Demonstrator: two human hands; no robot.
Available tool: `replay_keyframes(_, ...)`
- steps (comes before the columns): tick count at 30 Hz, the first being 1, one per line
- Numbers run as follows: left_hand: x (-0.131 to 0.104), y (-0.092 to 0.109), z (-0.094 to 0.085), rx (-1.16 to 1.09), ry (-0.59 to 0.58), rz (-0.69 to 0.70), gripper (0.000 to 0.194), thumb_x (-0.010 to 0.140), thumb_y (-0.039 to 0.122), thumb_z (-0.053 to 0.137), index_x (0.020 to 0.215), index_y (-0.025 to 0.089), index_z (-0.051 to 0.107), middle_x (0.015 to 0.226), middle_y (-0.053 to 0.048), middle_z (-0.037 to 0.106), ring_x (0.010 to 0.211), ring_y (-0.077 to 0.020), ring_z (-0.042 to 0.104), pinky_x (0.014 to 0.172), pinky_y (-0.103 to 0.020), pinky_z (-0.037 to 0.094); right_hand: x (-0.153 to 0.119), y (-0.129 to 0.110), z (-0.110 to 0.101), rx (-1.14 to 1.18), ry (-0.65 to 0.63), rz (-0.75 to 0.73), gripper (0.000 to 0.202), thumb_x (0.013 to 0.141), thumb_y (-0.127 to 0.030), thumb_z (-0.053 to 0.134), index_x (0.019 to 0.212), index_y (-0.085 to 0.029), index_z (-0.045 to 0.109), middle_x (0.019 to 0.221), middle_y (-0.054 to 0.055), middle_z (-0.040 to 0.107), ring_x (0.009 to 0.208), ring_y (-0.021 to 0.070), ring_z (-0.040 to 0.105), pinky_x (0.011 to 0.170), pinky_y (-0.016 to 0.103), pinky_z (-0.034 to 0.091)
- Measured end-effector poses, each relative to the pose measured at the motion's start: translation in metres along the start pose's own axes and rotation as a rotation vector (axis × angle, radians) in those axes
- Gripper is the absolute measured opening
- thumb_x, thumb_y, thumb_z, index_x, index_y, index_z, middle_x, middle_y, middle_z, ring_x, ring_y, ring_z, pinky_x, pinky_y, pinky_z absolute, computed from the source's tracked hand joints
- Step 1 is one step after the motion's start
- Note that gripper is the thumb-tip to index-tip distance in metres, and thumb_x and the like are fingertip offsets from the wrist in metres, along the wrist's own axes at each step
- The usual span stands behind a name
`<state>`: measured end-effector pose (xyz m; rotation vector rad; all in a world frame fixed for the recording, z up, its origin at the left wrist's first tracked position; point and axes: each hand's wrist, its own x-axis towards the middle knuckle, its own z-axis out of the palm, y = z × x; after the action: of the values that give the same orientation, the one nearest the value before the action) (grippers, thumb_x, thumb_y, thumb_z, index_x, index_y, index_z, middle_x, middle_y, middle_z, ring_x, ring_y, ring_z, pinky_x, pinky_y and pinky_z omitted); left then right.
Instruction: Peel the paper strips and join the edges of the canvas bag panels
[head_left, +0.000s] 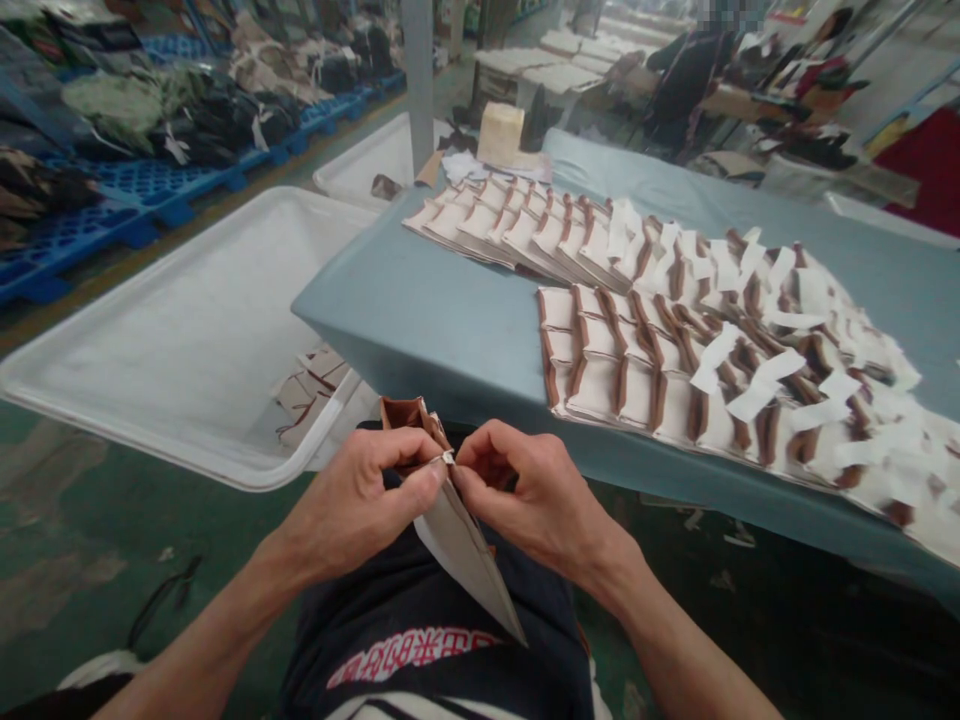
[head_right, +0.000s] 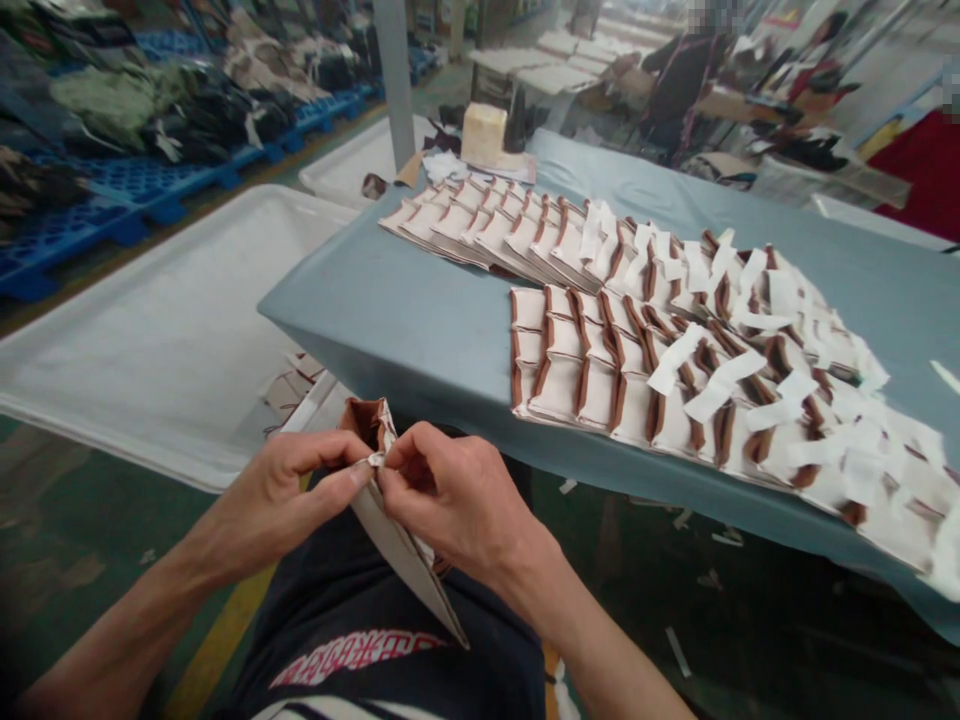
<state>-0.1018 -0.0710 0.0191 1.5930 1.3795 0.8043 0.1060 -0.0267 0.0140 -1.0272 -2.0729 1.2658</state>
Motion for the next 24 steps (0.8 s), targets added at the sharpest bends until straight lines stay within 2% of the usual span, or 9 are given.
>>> replay_keyframes(3,-0.002,0.002,-0.002,0.027,-0.021,0.011,0.035,0.098,0.036,0.056,0.078,0.016,0.077,0.073,0.001,0.072,0.070,-0.0160,0.065,0.066,-0.023,0.049,-0.003,0.002,-0.003,-0.205,0.007,-0.168,0.010,0.103,-0.022,0.065,0.096,-0.021,0.071,0.083,0.005,0.082,0.069,0.0160,0.072,0.066,0.026,0.050)
replay_keyframes(6,-0.003,0.004,-0.003,0.046,-0.035,0.036,0.034,0.099,0.033,0.055,0.079,0.017,0.077,0.072,0.002,0.072,0.069,-0.0151,0.064,0.065,-0.023,0.048,-0.005,0.000,-0.008,-0.440,-0.013,-0.318,0.015,0.109,-0.020,0.062,0.101,-0.021,0.075,0.092,0.009,0.086,0.078,0.0202,0.078,0.069,0.029,0.050)
replay_keyframes(9,-0.004,0.008,-0.002,0.066,-0.023,0.075,0.034,0.099,0.031,0.055,0.075,0.018,0.074,0.069,0.003,0.068,0.065,-0.0132,0.061,0.062,-0.021,0.046,-0.006,-0.007,-0.014,-0.621,-0.063,-0.362,0.019,0.111,-0.018,0.061,0.097,-0.022,0.074,0.088,0.008,0.085,0.077,0.0210,0.077,0.065,0.030,0.045)
replay_keyframes(13,-0.007,0.011,0.000,0.085,-0.017,0.091,0.033,0.100,0.031,0.056,0.078,0.017,0.076,0.069,0.003,0.070,0.066,-0.0131,0.062,0.063,-0.021,0.047,-0.005,-0.018,-0.017,-0.717,-0.102,-0.376,0.017,0.105,-0.012,0.064,0.094,-0.022,0.073,0.079,0.007,0.082,0.069,0.0204,0.073,0.058,0.032,0.034)
replay_keyframes(16,-0.007,0.012,0.005,0.076,0.014,0.056,0.032,0.096,0.032,0.055,0.077,0.017,0.075,0.070,0.002,0.072,0.068,-0.0149,0.064,0.064,-0.023,0.047,-0.005,-0.022,-0.013,-0.651,-0.041,-0.300,0.014,0.099,-0.013,0.064,0.090,-0.023,0.070,0.073,0.005,0.079,0.064,0.0196,0.070,0.057,0.032,0.029)
replay_keyframes(18,-0.007,0.010,0.009,0.045,0.045,0.011,0.032,0.092,0.034,0.054,0.074,0.017,0.073,0.069,0.001,0.069,0.067,-0.0159,0.062,0.062,-0.025,0.046,-0.004,-0.021,-0.008,-0.514,-0.012,-0.184,0.012,0.096,-0.016,0.065,0.087,-0.023,0.067,0.070,0.002,0.076,0.061,0.0172,0.066,0.058,0.029,0.031)
replay_keyframes(21,-0.006,0.003,0.014,-0.036,0.065,-0.056,0.029,0.087,0.038,0.055,0.068,0.018,0.066,0.066,0.002,0.060,0.066,-0.0159,0.055,0.060,-0.026,0.041,-0.002,-0.017,-0.002,-0.207,-0.014,0.029,0.013,0.091,-0.018,0.066,0.079,-0.023,0.063,0.065,-0.002,0.069,0.057,0.0129,0.059,0.056,0.024,0.035)
replay_keyframes(24,-0.007,-0.008,0.017,-0.125,0.030,-0.081,0.029,0.085,0.039,0.057,0.065,0.019,0.063,0.062,0.003,0.056,0.062,-0.0147,0.050,0.058,-0.026,0.037,0.001,-0.012,-0.001,0.157,-0.105,0.237,0.012,0.088,-0.021,0.067,0.076,-0.022,0.063,0.065,-0.002,0.068,0.057,0.0116,0.057,0.053,0.022,0.037)
